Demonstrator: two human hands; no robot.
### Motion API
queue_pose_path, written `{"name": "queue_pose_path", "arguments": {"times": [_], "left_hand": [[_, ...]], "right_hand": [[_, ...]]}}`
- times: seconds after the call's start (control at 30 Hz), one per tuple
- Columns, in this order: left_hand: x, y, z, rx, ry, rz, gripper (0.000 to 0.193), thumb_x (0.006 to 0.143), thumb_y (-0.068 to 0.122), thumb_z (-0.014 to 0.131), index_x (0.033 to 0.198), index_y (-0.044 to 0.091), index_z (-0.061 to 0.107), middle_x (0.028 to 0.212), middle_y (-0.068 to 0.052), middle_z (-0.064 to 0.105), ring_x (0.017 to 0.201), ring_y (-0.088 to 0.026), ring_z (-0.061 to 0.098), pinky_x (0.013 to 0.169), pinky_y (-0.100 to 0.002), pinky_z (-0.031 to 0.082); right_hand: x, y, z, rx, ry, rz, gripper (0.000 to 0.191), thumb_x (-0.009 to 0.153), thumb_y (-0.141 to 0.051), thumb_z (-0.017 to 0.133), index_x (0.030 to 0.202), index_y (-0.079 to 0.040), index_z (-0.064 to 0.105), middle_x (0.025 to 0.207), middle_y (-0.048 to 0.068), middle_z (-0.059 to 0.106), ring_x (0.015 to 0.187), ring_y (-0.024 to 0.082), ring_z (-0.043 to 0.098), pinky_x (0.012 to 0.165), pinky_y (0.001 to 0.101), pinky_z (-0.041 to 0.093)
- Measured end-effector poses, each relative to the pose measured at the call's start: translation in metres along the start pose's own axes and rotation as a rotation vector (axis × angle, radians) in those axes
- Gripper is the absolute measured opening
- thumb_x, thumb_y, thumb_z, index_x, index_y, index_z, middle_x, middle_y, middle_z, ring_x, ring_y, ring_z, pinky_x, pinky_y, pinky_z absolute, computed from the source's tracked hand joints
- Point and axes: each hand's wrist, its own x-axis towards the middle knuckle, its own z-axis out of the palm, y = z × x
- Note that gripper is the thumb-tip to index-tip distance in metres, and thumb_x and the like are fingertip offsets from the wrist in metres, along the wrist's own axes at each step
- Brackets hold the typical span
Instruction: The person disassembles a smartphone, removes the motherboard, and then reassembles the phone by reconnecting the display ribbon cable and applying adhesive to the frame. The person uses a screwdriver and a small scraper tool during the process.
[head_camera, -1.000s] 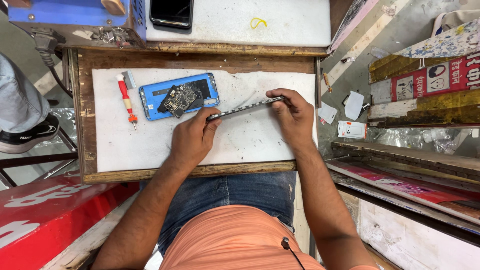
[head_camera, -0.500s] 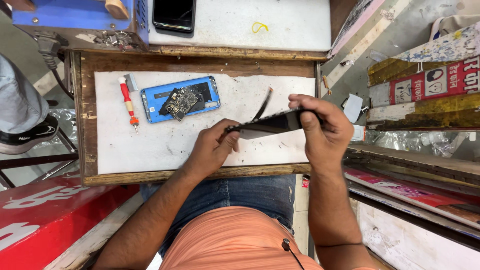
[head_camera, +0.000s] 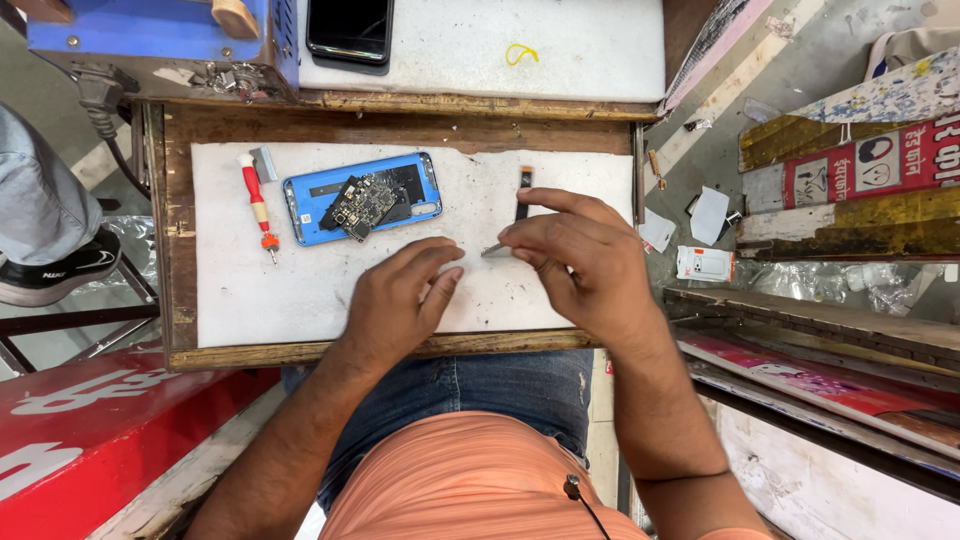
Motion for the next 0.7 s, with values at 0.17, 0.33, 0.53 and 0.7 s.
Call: {"name": "queue_pose_path", "arguments": {"times": [0.17, 0.33, 0.53, 0.7], "left_hand": [[-0.001, -0.004, -0.010, -0.038, 0.023, -0.068, 0.021, 0.098, 0.016, 0.071, 0.115, 0.005, 0.073, 0.115, -0.013, 0.075, 0.083, -0.020, 0.077, 0.069, -0.032, 0.062], [0.009, 0.008, -0.008, -0.015, 0.048, -0.028, 0.023, 0.097, 0.016, 0.072, 0.118, 0.006, 0.071, 0.116, -0.012, 0.075, 0.090, -0.023, 0.076, 0.076, -0.035, 0.062], [0.037, 0.040, -0.007, -0.042, 0.277, 0.280, 0.028, 0.101, 0.019, 0.071, 0.124, 0.005, 0.067, 0.131, -0.014, 0.067, 0.124, -0.035, 0.062, 0.109, -0.048, 0.051], [0.083, 0.060, 0.009, 0.019, 0.371, 0.448, 0.026, 0.104, 0.017, 0.068, 0.127, 0.006, 0.064, 0.137, -0.012, 0.062, 0.130, -0.035, 0.058, 0.113, -0.048, 0.050]], "right_hand": [[0.003, 0.001, 0.017, -0.127, 0.075, 0.001, 0.025, 0.084, -0.009, 0.089, 0.105, -0.010, 0.075, 0.097, 0.003, 0.077, 0.124, 0.028, 0.067, 0.097, 0.0390, 0.055], [0.007, 0.007, 0.021, -0.247, 0.107, 0.031, 0.031, 0.081, -0.016, 0.091, 0.107, -0.011, 0.074, 0.098, 0.004, 0.076, 0.127, 0.032, 0.064, 0.099, 0.0420, 0.053], [-0.011, 0.027, 0.026, 0.177, 0.157, 0.104, 0.028, 0.107, -0.006, 0.060, 0.135, -0.009, 0.062, 0.128, 0.011, 0.073, 0.132, 0.026, 0.065, 0.112, 0.0398, 0.054], [-0.028, 0.041, 0.054, 0.749, 0.319, 0.315, 0.045, 0.116, -0.014, 0.048, 0.159, -0.006, 0.037, 0.123, 0.015, 0.065, 0.111, 0.016, 0.062, 0.099, 0.0293, 0.052]]}}
